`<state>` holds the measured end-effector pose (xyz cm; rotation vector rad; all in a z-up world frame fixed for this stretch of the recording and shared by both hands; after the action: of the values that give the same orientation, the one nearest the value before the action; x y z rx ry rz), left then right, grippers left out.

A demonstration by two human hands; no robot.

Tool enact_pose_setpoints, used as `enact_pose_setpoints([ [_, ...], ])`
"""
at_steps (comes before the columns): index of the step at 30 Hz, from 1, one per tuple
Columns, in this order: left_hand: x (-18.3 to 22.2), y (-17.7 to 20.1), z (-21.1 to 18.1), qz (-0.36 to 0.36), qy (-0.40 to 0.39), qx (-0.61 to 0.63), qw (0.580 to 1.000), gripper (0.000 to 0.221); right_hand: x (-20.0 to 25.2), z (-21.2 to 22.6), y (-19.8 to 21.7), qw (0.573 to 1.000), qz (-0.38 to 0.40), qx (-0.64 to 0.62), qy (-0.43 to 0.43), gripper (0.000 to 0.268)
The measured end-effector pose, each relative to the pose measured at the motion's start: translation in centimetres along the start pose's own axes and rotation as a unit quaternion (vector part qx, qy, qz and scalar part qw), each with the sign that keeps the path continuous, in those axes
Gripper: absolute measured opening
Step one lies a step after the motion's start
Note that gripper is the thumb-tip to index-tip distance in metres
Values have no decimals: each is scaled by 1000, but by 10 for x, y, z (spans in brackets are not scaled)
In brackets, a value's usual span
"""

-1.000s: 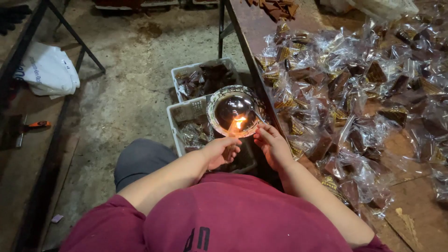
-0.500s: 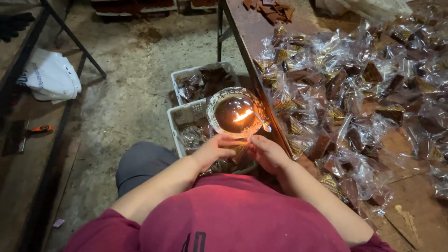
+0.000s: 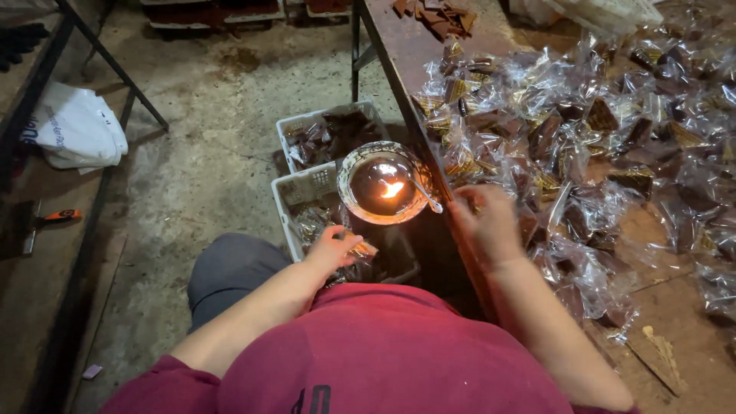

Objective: Sealing small plastic bags containing brown material by holding the edges over a candle flame.

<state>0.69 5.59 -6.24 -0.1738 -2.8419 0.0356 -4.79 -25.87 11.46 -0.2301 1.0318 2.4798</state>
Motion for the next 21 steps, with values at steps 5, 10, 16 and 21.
enact_pose_setpoints([
  [5, 20, 0, -33, 1, 4, -98, 995, 90, -21, -40, 66, 914, 110, 364, -143, 65],
  [10, 19, -14, -32, 41, -27, -78, 996, 66, -16, -51, 79, 895, 144, 342, -248, 19],
  [16, 52, -36, -77, 186, -34, 50, 981, 69, -4, 1, 29, 988, 84, 100, -85, 17],
  [21, 50, -48, -73, 136, -98, 232, 958, 60, 25, 48, -33, 902, 296, -238, -205, 12],
])
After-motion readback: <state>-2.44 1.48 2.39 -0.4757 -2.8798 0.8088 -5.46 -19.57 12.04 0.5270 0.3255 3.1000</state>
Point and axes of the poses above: each hand's wrist, its own x-axis away from the middle knuckle, its own y-axis out of the back of the hand, z = x × y, the point moved 1 cm from there along -x, towards the middle knuckle, and after that the axes turned 13 degrees about -y, right-handed, at the moved point
